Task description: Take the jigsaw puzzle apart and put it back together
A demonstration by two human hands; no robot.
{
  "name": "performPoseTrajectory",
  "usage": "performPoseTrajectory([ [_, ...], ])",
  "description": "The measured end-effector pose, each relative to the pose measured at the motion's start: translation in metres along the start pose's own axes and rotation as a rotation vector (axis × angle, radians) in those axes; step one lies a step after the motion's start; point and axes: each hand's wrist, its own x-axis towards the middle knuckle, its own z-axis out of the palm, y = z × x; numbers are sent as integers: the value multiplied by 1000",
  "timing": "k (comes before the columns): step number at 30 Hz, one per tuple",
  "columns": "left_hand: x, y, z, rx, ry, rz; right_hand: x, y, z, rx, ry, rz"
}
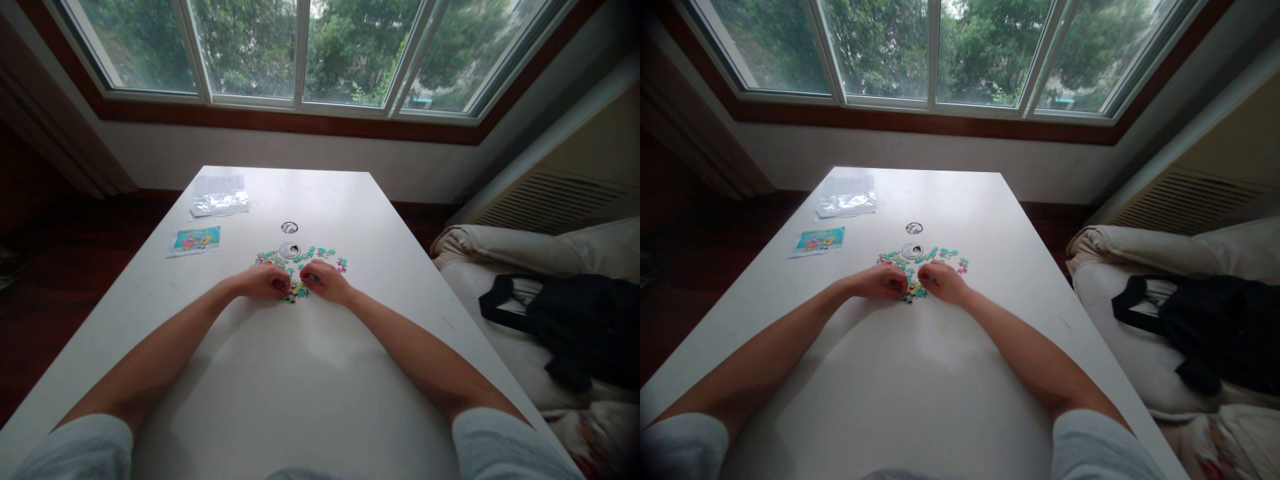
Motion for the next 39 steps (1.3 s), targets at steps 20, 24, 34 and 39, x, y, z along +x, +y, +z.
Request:
performPoseTrajectory([
  [20, 0, 11, -4, 45, -61, -30, 1, -1, 0, -16, 2, 6],
  [24, 0, 9, -4, 24, -69, -33, 2, -1, 0, -4, 5, 11],
  [34, 0, 6, -3, 60, -80, -11, 1, 0, 1, 5, 11, 10],
  [39, 0, 5, -3, 66, -74, -14, 0, 2, 2, 7, 17, 7],
])
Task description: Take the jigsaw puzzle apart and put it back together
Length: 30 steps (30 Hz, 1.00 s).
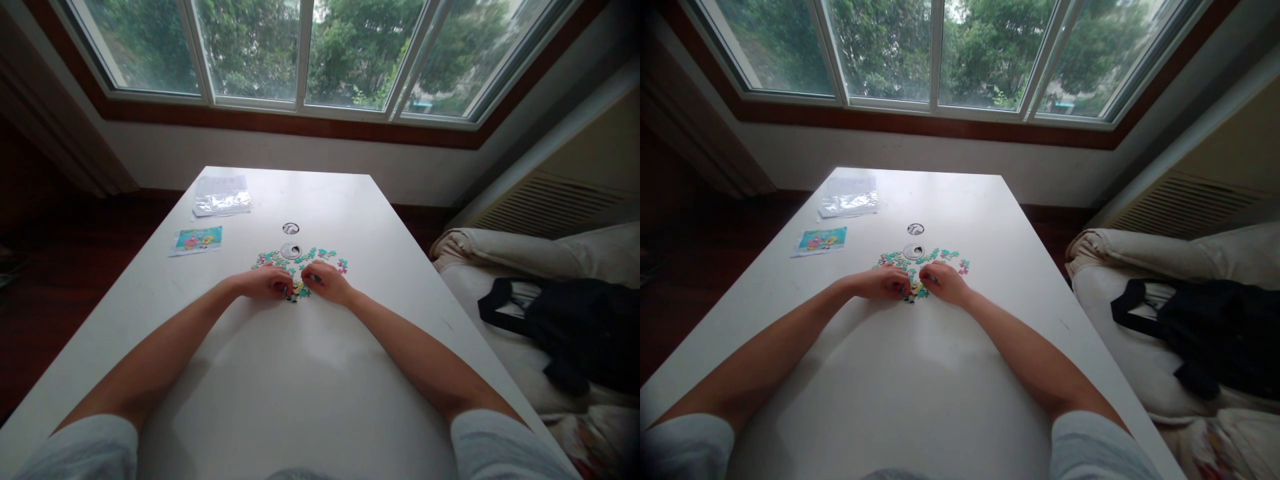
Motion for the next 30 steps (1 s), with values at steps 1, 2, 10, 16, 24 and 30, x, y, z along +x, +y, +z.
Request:
performPoseTrajectory([
  [1, 0, 0, 0, 6, 2, -2, 0, 0, 0, 2, -1, -2],
  [2, 0, 0, 1, 11, 6, -3, 0, -1, 0, 4, -2, -4],
  [10, 1, -3, 5, 19, 25, 1, 2, -3, -2, 3, -4, -12],
  [16, 0, -3, 4, 2, 13, 0, 2, -3, -1, 11, 1, -11],
  [24, 1, 0, 3, 31, 3, -19, 2, -1, -1, 5, 5, -3],
  [30, 1, 3, 0, 14, -4, -41, 1, 0, 0, 11, -3, -5],
])
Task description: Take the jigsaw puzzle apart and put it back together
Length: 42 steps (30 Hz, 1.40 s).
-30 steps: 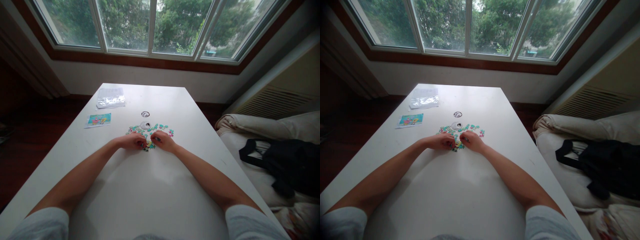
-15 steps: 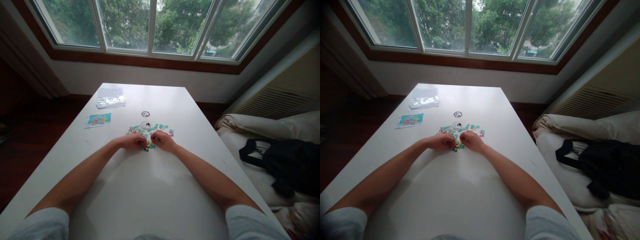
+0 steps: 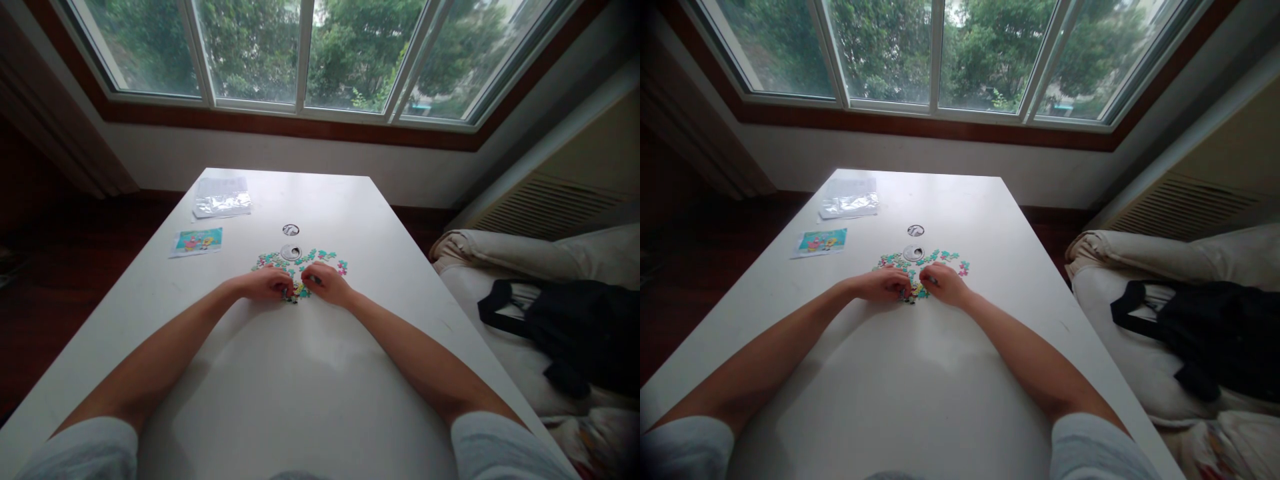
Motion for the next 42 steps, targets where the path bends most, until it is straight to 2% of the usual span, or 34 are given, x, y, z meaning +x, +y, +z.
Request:
performPoseTrajectory([
  [16, 2, -2, 5, 46, 30, -61, 0, -1, 0, 1, 8, 1],
  [42, 2, -1, 5, 45, 55, -36, 0, 0, 0, -19, -5, 8],
])
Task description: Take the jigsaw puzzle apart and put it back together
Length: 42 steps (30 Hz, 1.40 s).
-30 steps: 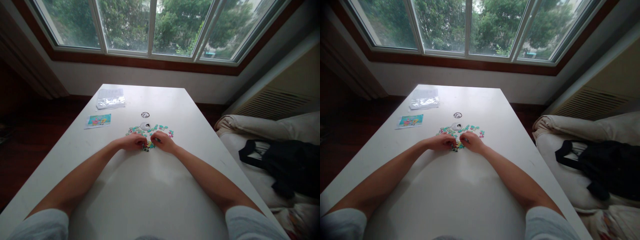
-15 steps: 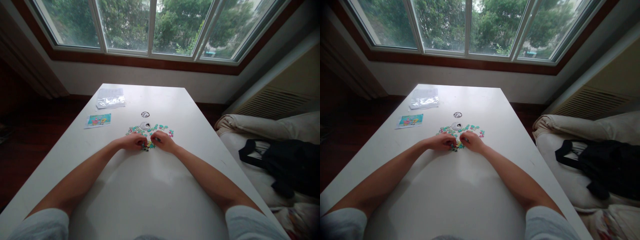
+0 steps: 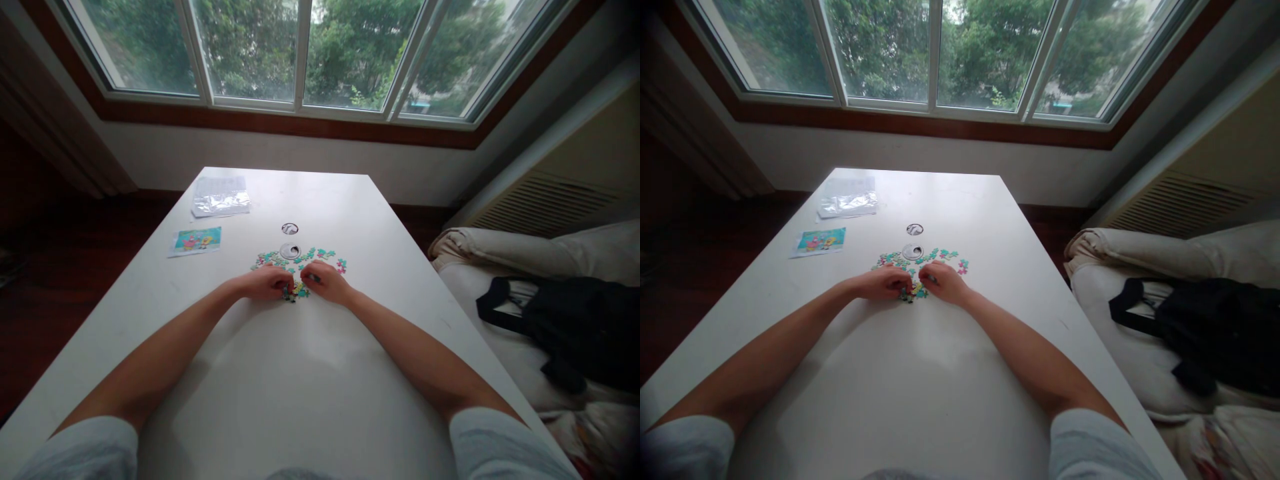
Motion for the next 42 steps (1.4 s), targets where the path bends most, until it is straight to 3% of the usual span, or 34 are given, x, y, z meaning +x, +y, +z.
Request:
performPoseTrajectory([
  [42, -1, -3, 3, -18, 18, 1, 0, 3, -3, 3, 15, -3],
])
